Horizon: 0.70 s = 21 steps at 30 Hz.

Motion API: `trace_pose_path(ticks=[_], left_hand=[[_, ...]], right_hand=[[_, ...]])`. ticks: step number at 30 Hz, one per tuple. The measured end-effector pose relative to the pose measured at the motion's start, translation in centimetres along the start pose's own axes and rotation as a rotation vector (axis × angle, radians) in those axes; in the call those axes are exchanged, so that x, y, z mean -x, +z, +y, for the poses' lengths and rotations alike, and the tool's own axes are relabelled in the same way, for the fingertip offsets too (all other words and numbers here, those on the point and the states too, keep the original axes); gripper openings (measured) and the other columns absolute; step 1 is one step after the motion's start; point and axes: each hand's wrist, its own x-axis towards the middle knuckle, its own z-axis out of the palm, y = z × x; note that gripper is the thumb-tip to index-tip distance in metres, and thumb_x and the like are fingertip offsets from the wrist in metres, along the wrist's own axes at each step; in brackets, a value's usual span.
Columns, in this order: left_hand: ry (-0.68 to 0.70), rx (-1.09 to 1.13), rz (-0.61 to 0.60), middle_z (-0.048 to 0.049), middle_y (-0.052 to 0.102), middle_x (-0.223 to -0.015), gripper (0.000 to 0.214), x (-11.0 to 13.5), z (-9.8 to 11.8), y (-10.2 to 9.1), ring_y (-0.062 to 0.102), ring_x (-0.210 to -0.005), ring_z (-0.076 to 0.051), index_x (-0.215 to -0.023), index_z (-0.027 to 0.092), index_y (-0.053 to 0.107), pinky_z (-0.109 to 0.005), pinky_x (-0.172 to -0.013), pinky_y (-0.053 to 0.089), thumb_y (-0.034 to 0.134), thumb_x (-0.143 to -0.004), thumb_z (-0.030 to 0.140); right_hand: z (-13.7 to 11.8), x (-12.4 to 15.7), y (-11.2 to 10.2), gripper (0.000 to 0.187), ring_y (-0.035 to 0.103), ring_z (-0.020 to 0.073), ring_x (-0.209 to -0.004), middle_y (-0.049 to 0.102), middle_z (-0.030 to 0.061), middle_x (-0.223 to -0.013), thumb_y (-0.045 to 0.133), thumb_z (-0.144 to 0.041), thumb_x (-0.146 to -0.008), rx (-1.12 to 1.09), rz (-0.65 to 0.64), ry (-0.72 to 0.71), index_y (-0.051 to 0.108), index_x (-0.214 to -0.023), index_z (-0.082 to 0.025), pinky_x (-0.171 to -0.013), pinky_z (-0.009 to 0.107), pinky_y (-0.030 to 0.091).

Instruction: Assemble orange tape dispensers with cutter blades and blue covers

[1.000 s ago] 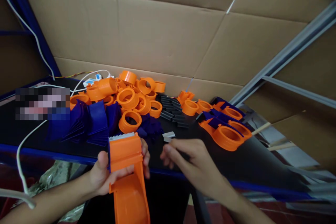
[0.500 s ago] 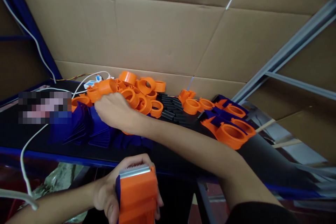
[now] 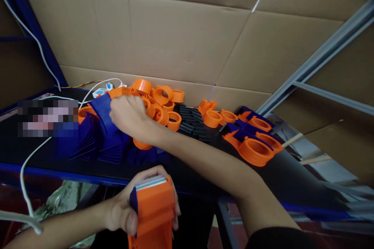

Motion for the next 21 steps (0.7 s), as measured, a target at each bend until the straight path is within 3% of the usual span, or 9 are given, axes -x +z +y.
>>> trace_pose_path(ticks=[2,5,7,12,14,17,21], left_hand=[[0.064,-0.019,0.031,-0.0121,0.066,-0.114,0.068,-0.1,0.0,0.2,0.07,-0.093,-0.025,-0.116,0.02,0.06,-0.041,-0.082,0.058,0.083,-0.068,0.062],[0.144,-0.005,0.115,-0.0136,0.064,-0.118,0.059,-0.1,0.0,0.6,0.068,-0.097,-0.027,-0.118,0.017,0.065,-0.048,-0.089,0.056,0.068,-0.082,0.065],[0.152,0.053,0.206,-0.0137,0.064,-0.116,0.059,-0.1,0.1,0.8,0.067,-0.097,-0.028,-0.118,0.015,0.067,-0.051,-0.095,0.053,0.064,-0.086,0.065],[0.184,0.234,0.483,-0.0122,0.066,-0.119,0.058,-0.2,0.8,1.7,0.066,-0.104,-0.028,-0.13,0.018,0.063,-0.043,-0.098,0.051,0.064,-0.089,0.059],[0.2,0.284,0.542,-0.0116,0.068,-0.116,0.054,-0.5,1.2,2.0,0.066,-0.103,-0.028,-0.13,0.019,0.063,-0.045,-0.099,0.051,0.061,-0.092,0.057],[0.224,0.302,0.533,-0.0116,0.071,-0.112,0.047,-1.1,1.7,2.4,0.067,-0.106,-0.031,-0.127,0.017,0.066,-0.049,-0.103,0.048,0.056,-0.094,0.051],[0.331,0.234,0.481,-0.0115,0.072,-0.117,0.042,-1.8,2.1,2.8,0.063,-0.118,-0.034,-0.128,0.019,0.066,-0.054,-0.108,0.044,0.05,-0.096,0.041]], right_hand=[[1.1,0.3,-1.0,0.029,0.072,0.033,-0.101,0.075,0.0223,-0.104,0.044,-0.017,-0.098,-0.007,0.132,0.071,0.069,-0.107,-0.007,-0.082,0.041,0.056],[2.6,2.3,-2.3,0.022,0.072,0.0274,-0.089,0.076,0.0139,-0.094,0.05,-0.021,-0.096,-0.087,0.353,0.141,0.068,-0.107,-0.013,-0.079,0.036,0.053],[3.7,4.7,-2.8,0.017,0.07,0.0228,-0.084,0.075,0.0092,-0.09,0.055,-0.02,-0.094,-0.17,0.445,0.111,0.068,-0.104,-0.014,-0.077,0.032,0.051],[5.3,12.2,-2.5,0.012,0.068,0.0179,-0.087,0.072,0.0059,-0.094,0.06,-0.011,-0.091,-0.219,0.669,-0.006,0.07,-0.099,-0.016,-0.079,0.03,0.052],[5.2,15.4,-2.1,0.018,0.068,0.0172,-0.091,0.072,0.0056,-0.098,0.063,-0.01,-0.092,-0.219,0.709,-0.06,0.071,-0.106,-0.017,-0.081,0.03,0.054],[4.3,19.8,-1.6,0.035,0.069,0.0162,-0.088,0.071,0.0045,-0.096,0.07,-0.002,-0.086,-0.179,0.78,-0.082,0.072,-0.116,-0.02,-0.077,0.028,0.058],[2.8,23.8,-0.3,0.035,0.073,0.0174,-0.087,0.075,0.0023,-0.091,0.065,-0.008,-0.092,-0.162,0.628,-0.091,0.073,-0.121,-0.026,-0.075,0.026,0.063]])
